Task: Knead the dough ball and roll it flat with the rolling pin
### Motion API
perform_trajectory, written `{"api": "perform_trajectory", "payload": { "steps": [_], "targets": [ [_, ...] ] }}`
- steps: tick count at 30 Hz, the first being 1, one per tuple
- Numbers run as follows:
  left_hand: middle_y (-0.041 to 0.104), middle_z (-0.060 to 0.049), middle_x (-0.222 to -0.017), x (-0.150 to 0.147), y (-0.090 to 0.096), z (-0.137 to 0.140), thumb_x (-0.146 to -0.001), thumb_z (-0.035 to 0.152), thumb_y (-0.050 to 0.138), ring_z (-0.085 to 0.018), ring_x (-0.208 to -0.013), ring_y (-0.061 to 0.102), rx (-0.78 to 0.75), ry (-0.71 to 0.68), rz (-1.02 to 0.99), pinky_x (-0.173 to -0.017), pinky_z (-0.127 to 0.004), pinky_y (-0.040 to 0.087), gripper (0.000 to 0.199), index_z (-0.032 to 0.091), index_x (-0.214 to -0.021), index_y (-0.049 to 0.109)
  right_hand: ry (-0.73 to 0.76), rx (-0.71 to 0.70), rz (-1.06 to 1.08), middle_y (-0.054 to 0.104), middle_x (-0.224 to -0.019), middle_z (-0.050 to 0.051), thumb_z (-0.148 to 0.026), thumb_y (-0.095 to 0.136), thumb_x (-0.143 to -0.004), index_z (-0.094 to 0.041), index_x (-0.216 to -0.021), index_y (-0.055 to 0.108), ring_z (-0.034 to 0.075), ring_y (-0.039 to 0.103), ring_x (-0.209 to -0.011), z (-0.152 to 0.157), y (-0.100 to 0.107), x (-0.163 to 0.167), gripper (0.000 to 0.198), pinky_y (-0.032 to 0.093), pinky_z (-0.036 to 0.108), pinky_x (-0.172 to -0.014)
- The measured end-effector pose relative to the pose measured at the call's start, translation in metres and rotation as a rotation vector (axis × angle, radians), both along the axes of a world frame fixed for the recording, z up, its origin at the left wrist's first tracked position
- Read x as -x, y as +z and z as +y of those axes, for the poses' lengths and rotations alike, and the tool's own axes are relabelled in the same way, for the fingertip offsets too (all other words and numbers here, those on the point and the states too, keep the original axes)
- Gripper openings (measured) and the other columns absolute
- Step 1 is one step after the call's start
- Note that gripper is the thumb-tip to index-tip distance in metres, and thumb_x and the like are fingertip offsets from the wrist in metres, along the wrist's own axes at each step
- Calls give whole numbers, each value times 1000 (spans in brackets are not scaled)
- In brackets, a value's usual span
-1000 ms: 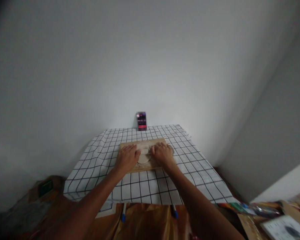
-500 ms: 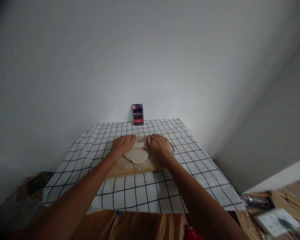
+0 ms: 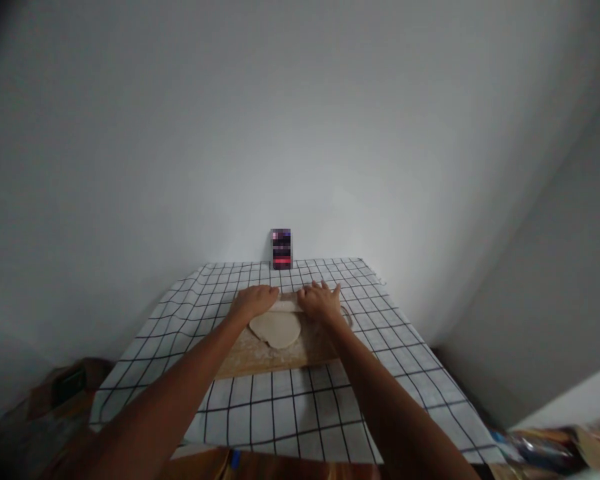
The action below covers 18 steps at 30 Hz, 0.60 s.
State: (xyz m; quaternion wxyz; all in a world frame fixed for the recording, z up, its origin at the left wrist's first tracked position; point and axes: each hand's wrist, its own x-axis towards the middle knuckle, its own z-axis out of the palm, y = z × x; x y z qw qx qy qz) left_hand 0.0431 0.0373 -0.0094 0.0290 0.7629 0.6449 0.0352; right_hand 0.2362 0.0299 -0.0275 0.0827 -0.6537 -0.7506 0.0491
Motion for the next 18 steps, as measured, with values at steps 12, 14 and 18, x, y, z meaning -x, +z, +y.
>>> {"api": "perform_trajectory", "payload": {
  "steps": [12,14,18],
  "targets": [
    [62,-5,-160,3,-19,-106,-113,44,37,-31,-154,49,-296,-78,-105,-130,-54,33,47,27,-143,69,67,-164,26,65,-156,5,-43,28,-114,-32,-130,74,26,58,-145,-85,-11,-9,50,47,44,-116],
    [59,-4,-163,6,-26,-121,-112,45,41,-30,-154,49,-313,-86,-126,-131,-54,32,45,28,-144,68,59,-159,71,73,-146,3,-51,30,-112,-34,-125,76,26,66,-134,-101,-12,-12,50,55,40,-105],
    [59,-2,-163,11,-32,-142,-109,42,49,-30,-153,51,-334,-103,-160,-132,-56,33,41,32,-143,69,79,-138,114,81,-130,0,-64,40,-107,-41,-125,76,27,75,-116,-121,-10,-17,46,60,40,-94]
  ]
}}
